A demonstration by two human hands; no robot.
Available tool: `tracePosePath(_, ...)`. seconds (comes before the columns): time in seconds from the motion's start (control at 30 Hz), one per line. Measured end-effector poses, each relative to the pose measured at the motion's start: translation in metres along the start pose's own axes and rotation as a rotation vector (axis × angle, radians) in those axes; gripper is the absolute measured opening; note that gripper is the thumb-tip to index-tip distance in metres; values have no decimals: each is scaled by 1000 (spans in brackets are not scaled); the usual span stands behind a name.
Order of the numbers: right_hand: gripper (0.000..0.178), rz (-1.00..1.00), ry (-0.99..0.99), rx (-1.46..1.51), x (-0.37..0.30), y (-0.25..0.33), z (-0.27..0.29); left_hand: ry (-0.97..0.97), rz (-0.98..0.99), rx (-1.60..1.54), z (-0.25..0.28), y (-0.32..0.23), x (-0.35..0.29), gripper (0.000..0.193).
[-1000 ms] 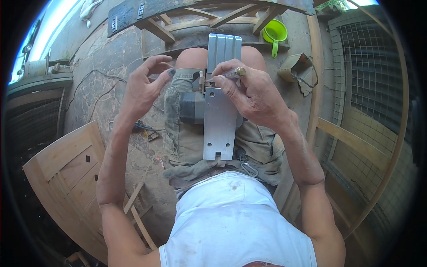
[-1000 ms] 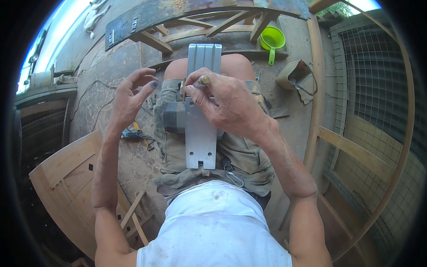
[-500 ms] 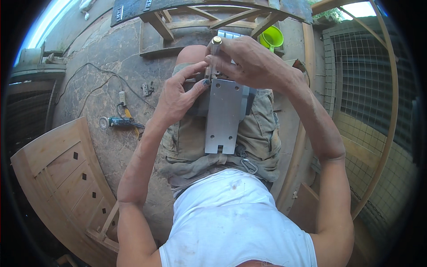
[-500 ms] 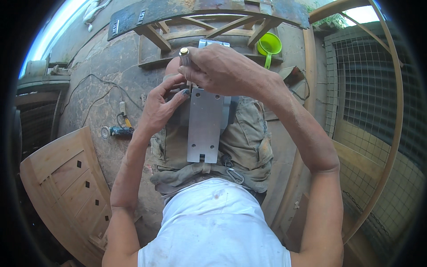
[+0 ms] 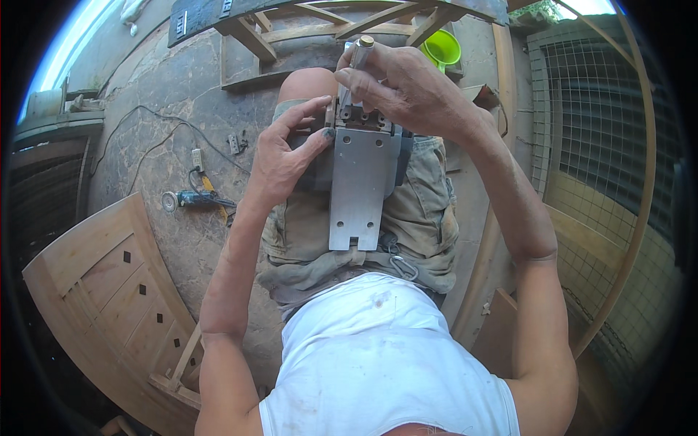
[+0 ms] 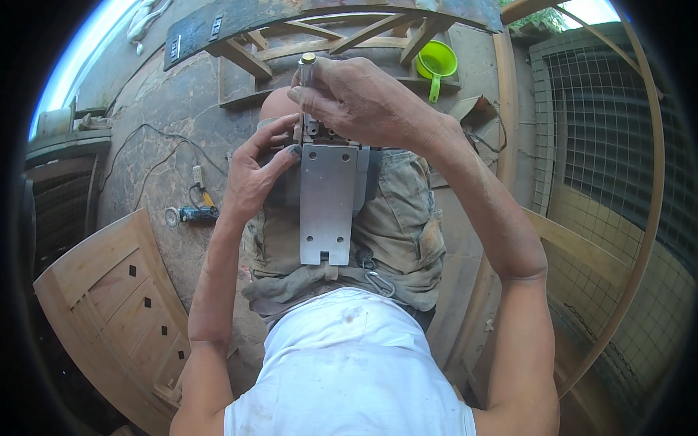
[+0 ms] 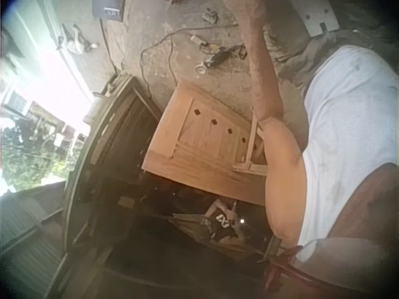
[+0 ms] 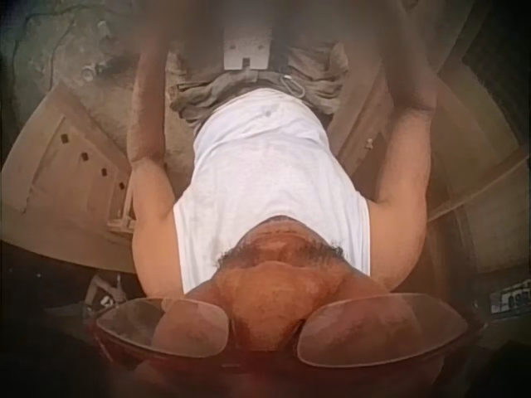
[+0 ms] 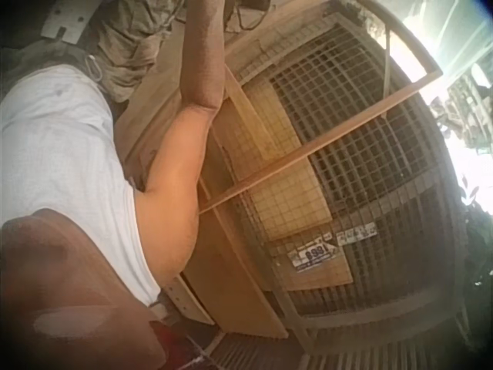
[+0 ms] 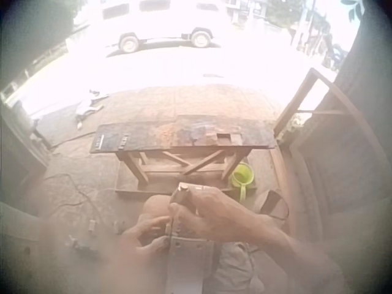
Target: The person is adjusting the blade and testing the alignment of a wood planer using a square and a screwdriver.
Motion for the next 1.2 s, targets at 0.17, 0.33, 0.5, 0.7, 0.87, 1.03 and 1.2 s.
tracePosePath(0.17,28,102,-31,-43,-9,4,0,-3,-29,55,3,5,0,51)
tracePosePath(0.33,32,71,-35,-130,-9,2,-12,-13,9,-3,-2,1,1,55)
tracePosePath(0.5,45,2,168,86,-7,15,5,-3,-37,48,5,7,0,55)
tracePosePath(0.7,46,23,36,30,0,-3,-3,12,-44,25,3,8,2,55)
tracePosePath(0.87,43,31,70,16,3,2,-3,6,-20,-24,1,6,1,54)
tracePosePath(1.03,40,97,118,-189,17,23,-1,7,14,-8,6,8,2,53)
tracePosePath(1.2,38,81,178,-137,19,20,2,-24,-19,16,5,11,1,49)
Point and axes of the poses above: each hand's wrist, its own x-axis towards the middle knuckle, its own z-axis out of the back of the hand, y = z × x, the point moved 2 cm from there along x, towards the middle knuckle, and after that the axes turned 15 degrees about -x, right-handed, at the moved point
